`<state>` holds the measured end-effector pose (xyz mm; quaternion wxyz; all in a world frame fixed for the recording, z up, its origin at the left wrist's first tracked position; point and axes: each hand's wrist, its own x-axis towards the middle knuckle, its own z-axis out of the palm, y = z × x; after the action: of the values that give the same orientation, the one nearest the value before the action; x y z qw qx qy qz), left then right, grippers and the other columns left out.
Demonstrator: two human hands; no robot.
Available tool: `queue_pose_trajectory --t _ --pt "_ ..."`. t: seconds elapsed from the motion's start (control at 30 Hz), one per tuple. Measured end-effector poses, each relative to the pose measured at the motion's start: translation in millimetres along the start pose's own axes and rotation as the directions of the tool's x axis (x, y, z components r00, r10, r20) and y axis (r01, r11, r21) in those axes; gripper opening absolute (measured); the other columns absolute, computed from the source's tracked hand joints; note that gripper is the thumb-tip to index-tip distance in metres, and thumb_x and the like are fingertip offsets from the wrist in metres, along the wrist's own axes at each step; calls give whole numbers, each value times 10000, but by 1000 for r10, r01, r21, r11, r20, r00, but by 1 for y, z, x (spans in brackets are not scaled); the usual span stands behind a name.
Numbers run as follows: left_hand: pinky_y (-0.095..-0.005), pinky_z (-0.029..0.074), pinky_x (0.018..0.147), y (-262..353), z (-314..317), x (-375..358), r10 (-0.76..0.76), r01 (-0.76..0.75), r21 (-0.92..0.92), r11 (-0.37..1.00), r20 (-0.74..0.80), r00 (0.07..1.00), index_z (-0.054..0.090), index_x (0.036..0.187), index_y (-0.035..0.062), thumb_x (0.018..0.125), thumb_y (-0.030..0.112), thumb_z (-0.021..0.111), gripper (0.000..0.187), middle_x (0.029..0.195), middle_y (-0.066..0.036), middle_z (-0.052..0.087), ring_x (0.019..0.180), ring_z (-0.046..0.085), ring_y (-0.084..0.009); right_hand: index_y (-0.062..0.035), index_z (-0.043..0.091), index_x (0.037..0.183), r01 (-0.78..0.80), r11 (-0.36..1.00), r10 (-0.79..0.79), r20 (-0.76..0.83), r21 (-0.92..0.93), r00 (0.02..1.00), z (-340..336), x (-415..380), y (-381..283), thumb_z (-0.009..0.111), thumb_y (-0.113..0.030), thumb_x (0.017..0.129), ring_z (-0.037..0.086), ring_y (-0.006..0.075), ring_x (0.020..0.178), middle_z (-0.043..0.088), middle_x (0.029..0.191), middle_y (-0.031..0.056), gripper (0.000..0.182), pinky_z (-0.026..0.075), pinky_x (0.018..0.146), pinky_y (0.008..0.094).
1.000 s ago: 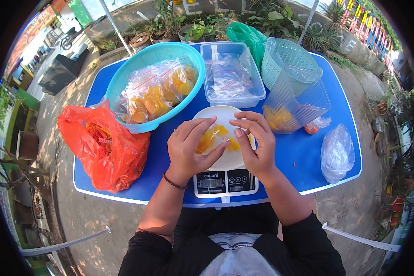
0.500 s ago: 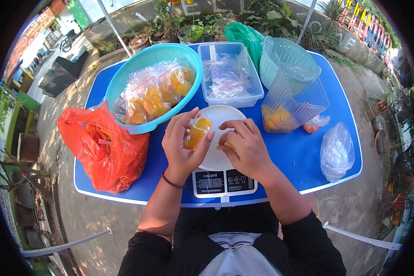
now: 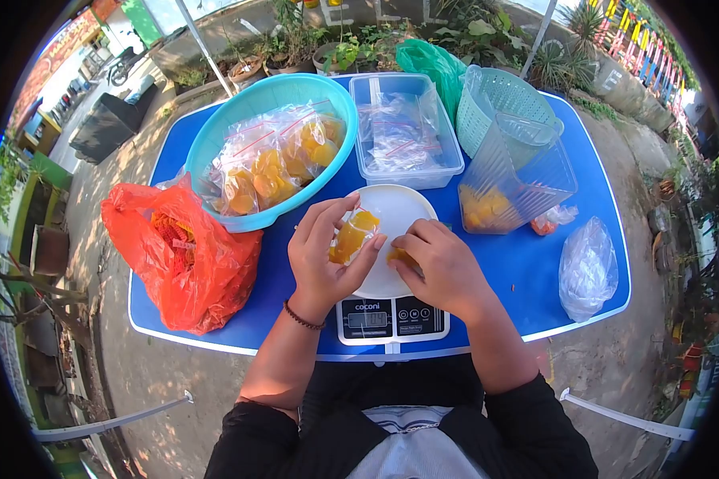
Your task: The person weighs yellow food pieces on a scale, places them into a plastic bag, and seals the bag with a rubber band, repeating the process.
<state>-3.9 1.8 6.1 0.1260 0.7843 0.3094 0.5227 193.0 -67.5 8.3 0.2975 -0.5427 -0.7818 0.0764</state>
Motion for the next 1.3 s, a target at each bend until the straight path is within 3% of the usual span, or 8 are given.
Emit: queue_pose_trajectory --t 0.33,0.43,0.5,0.6,0.7,0.83,1.03,1.3 --pt "-330 577 755 0 3 -1 22 -22 15 1000 15 1000 692 1190 -2 776 203 885 501 1061 -158 722 882 726 -270 -53 698 947 14 1000 -14 -72 -3 997 5 1 -1 709 -78 882 643 290 917 634 941 91 71 562 839 401" --pt "-255 490 663 -4 5 -2 70 -70 44 997 2 998 697 1233 -1 763 175 887 536 1059 -108 728 807 637 -152 -49 711 976 42 999 -38 -148 30 988 7 2 1 712 -38 876 652 289 904 657 946 100 101 565 837 392" --pt "-269 514 666 -3 5 -3 77 -77 68 995 2 997 699 1218 3 744 192 909 552 1061 -114 730 827 669 -171 -39 727 1022 76 995 -59 -233 64 971 5 4 4 731 -6 871 674 276 887 683 972 110 155 579 821 368" --pt "-294 549 678 -4 7 -3 123 -124 98 987 14 992 702 1198 14 712 235 944 586 1061 -119 733 857 709 -205 -12 734 1098 -29 927 172 -357 373 918 0 4 -3 762 25 888 713 199 865 715 1030 113 215 594 782 304" --pt "-318 573 696 -1 9 -3 194 -200 102 975 58 979 705 1187 31 684 277 967 618 1052 -119 735 872 729 -235 23 723 1134 50 691 356 -399 722 845 4 3 -1 755 39 920 712 134 866 719 1044 101 216 587 760 251" --pt "-335 582 718 6 14 -7 231 -239 85 967 94 968 707 1185 46 666 296 975 635 1029 -114 736 869 732 -255 34 721 1096 90 452 407 -295 887 865 1 4 -7 732 41 942 684 99 903 724 1026 82 155 546 760 221" --pt "-341 582 730 6 11 -5 232 -237 84 968 57 971 708 1186 46 668 274 971 624 1016 -111 737 855 731 -258 -35 759 1017 -11 807 286 -375 591 882 8 0 4 833 -72 869 646 138 870 743 1010 66 170 480 747 276" --pt "-335 580 724 6 10 -5 241 -245 70 967 60 969 703 1195 39 679 259 969 621 1020 -117 729 850 727 -255 -58 782 997 88 844 120 -346 530 931 -1 5 2 728 -54 881 583 205 982 692 1067 82 128 457 852 335"
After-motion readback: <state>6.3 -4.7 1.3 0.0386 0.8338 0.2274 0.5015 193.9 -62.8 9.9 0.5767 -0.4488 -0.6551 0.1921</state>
